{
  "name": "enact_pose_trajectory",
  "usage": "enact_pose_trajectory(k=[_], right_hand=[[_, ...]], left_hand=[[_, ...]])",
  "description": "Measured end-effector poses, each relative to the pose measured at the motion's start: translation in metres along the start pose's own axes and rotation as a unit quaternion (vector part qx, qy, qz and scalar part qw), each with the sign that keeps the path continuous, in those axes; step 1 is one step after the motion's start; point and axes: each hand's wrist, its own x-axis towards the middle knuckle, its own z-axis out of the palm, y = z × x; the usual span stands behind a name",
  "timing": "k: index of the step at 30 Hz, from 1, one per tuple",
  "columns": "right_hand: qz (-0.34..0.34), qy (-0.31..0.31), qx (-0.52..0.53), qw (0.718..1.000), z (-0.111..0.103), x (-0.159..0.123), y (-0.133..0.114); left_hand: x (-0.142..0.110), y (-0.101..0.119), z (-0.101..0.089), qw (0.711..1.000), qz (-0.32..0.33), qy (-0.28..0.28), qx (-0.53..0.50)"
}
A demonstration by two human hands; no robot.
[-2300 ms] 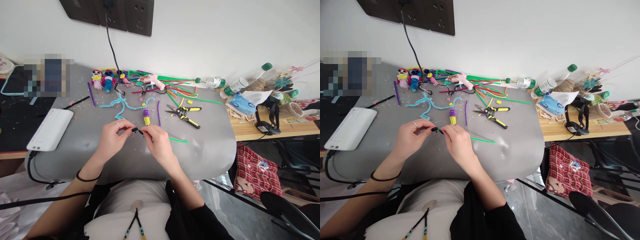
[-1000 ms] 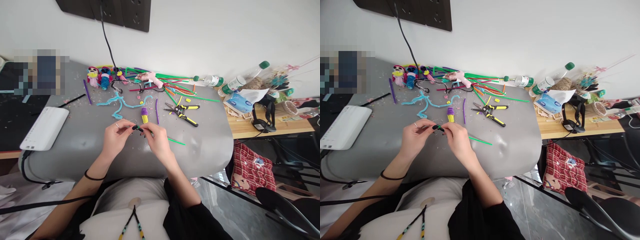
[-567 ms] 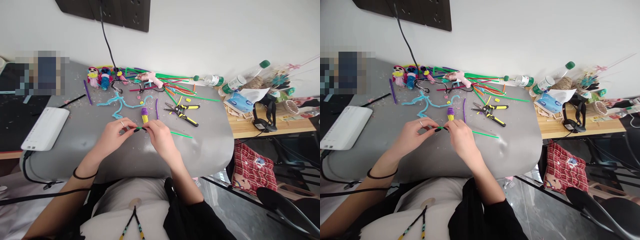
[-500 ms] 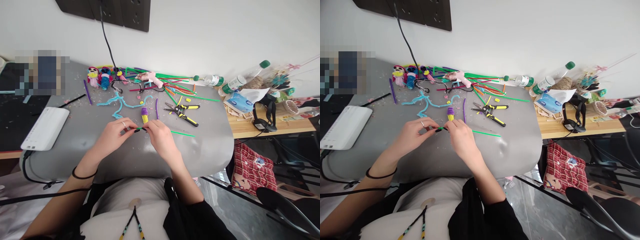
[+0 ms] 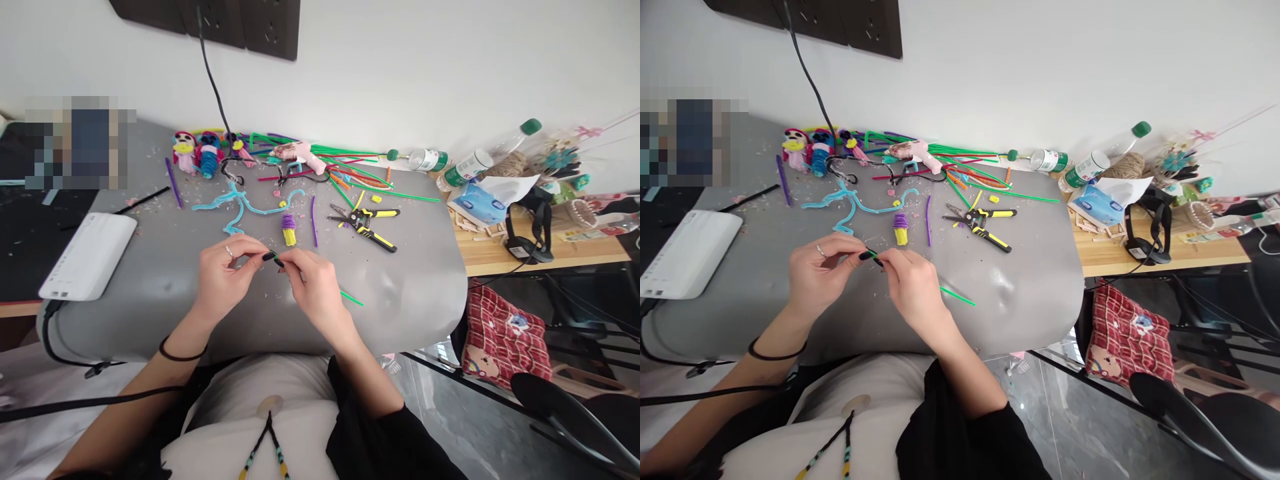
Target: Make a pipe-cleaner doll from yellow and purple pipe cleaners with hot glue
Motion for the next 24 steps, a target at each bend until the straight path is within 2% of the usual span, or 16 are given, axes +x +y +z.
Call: enact_pose_trajectory(k=[3, 5, 7, 9, 13, 16, 18, 21, 24], right_hand=[[0.020, 0.033, 0.059, 0.998, 0.007, -0.001, 0.002], [0.027, 0.039, 0.064, 0.997, 0.008, 0.000, 0.004], [0.027, 0.031, 0.041, 0.998, 0.005, 0.001, 0.008], [0.024, 0.011, 0.003, 1.000, -0.001, 0.003, 0.010], [0.001, -0.039, -0.074, 0.997, -0.013, 0.009, 0.010], [-0.020, -0.071, -0.116, 0.990, -0.018, 0.012, 0.007], [-0.030, -0.085, -0.130, 0.987, -0.019, 0.013, 0.005], [-0.026, -0.086, -0.129, 0.988, -0.019, 0.013, 0.004], [-0.008, -0.061, -0.093, 0.994, -0.014, 0.010, 0.003]], left_hand=[[-0.005, 0.000, 0.011, 0.995, -0.084, 0.046, -0.040], [-0.003, -0.002, 0.012, 0.989, -0.135, 0.021, -0.060], [0.002, -0.004, 0.006, 0.985, -0.158, -0.035, -0.059], [0.008, -0.005, -0.003, 0.985, -0.145, -0.086, -0.035], [0.019, -0.004, -0.019, 0.980, -0.063, -0.178, 0.065], [0.024, -0.003, -0.024, 0.965, -0.016, -0.237, 0.107], [0.026, -0.003, -0.024, 0.960, 0.006, -0.257, 0.110], [0.024, -0.004, -0.021, 0.968, 0.005, -0.232, 0.094], [0.017, -0.005, -0.012, 0.986, -0.020, -0.155, 0.057]])
